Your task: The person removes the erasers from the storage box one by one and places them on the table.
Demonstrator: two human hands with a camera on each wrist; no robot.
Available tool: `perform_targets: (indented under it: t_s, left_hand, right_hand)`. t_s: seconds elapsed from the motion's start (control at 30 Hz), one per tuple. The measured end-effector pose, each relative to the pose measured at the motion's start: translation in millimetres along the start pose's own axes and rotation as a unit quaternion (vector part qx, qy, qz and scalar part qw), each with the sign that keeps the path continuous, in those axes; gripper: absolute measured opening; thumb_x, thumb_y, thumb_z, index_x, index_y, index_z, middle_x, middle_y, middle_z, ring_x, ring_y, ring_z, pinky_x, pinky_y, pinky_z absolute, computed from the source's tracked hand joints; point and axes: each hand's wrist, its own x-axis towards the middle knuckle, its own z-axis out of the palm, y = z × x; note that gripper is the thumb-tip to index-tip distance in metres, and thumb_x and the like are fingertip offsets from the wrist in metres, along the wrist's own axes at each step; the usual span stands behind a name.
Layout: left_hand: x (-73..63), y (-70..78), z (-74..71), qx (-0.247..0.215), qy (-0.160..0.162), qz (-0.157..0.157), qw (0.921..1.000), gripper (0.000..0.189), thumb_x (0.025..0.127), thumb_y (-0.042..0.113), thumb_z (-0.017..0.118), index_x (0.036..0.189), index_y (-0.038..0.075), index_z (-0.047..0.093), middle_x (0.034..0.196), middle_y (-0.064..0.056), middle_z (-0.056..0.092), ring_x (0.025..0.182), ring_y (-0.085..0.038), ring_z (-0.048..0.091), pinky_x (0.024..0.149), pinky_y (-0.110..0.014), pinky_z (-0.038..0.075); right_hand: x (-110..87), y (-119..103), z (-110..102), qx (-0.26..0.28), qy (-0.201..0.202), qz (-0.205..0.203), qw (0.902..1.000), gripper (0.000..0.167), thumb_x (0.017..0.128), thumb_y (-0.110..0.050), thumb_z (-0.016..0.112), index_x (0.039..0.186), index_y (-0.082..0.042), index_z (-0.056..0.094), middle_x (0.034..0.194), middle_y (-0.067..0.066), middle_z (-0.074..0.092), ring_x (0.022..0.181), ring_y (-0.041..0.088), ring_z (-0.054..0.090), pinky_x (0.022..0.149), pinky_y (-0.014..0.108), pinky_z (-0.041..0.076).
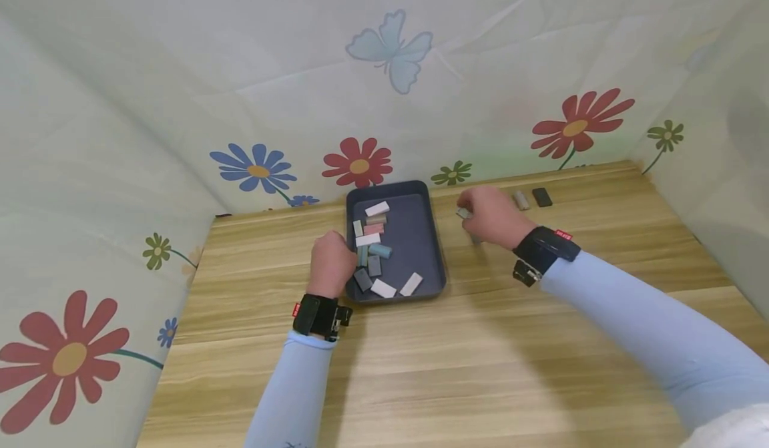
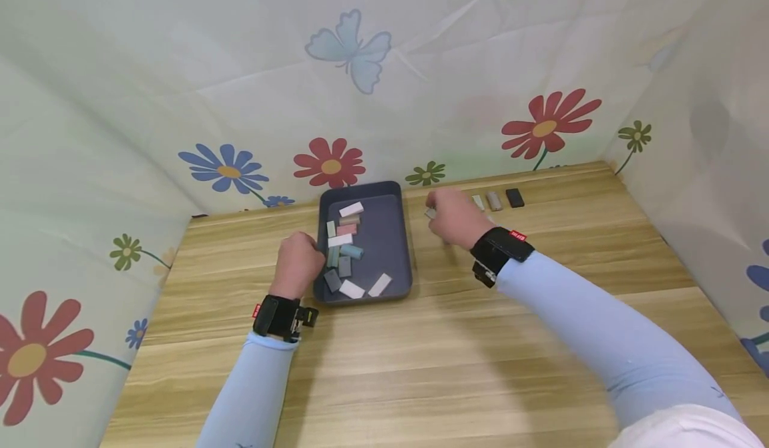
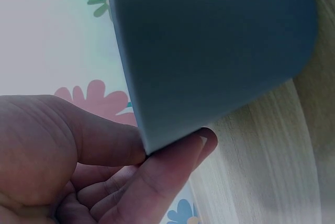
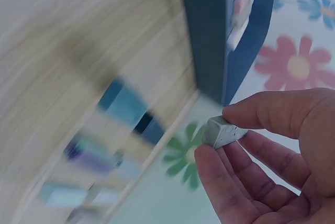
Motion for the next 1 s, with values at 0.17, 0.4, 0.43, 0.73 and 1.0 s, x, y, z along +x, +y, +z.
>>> perform_targets:
  t_s: [0.17,0.4,0.43,0.73,1.0]
  left_hand:
    - [0.6,0.3,-0.7,0.005,0.002,-0.002,1.0000,0.017,0.075,0.003,0.061,0.059,0.008,0.058,0.056,-0.005,0.054,0.051,-0.019,0.052,0.040,-0.028,0.037]
    - [-0.6,0.1,-1.8,0.002,-0.004,-0.007,1.0000,0.020,0.074,0.003,0.061,0.056,0.009,0.055,0.053,-0.002,0.048,0.049,-0.018,0.050,0.039,-0.027,0.035]
    - [-0.7,-0.2,-1.6,0.001,-0.004,-0.006,1.0000,0.020,0.074,0.002,0.061,0.056,0.009,0.054,0.052,-0.002,0.045,0.048,-0.018,0.049,0.039,-0.027,0.035]
    - [-1.2,0.0,-1.2,-0.006,-0.007,-0.010,0.9999,0.023,0.074,0.002,0.060,0.054,0.010,0.051,0.051,0.000,0.041,0.046,-0.017,0.047,0.038,-0.028,0.034]
    - [-0.6,0.6,0.7,-0.002,0.003,-0.001,1.0000,0.026,0.073,0.002,0.060,0.052,0.011,0.048,0.049,0.000,0.039,0.045,-0.017,0.046,0.038,-0.028,0.033]
  right_hand:
    - [-7.3,34,-17,0.006,0.010,0.040,0.9991,0.034,0.078,-0.009,0.061,0.111,0.000,0.063,0.099,0.016,0.063,0.089,0.029,0.059,0.073,0.042,0.047]
    - [-14.8,70,-26,0.023,0.020,0.075,0.9967,0.034,0.078,-0.010,0.064,0.109,0.005,0.063,0.097,0.022,0.062,0.088,0.033,0.056,0.074,0.045,0.046]
    - [-15.2,75,-26,0.023,0.021,0.078,0.9964,0.034,0.078,-0.011,0.064,0.109,0.005,0.063,0.098,0.023,0.062,0.089,0.033,0.056,0.075,0.046,0.046]
    - [-20.8,106,-20,0.014,0.039,0.101,0.9940,0.035,0.077,-0.012,0.067,0.106,0.008,0.064,0.101,0.027,0.064,0.084,0.034,0.058,0.072,0.047,0.047]
    - [-22.6,123,-12,0.012,0.033,0.129,0.9910,0.033,0.078,-0.014,0.067,0.102,0.008,0.066,0.099,0.027,0.064,0.082,0.034,0.056,0.070,0.045,0.046]
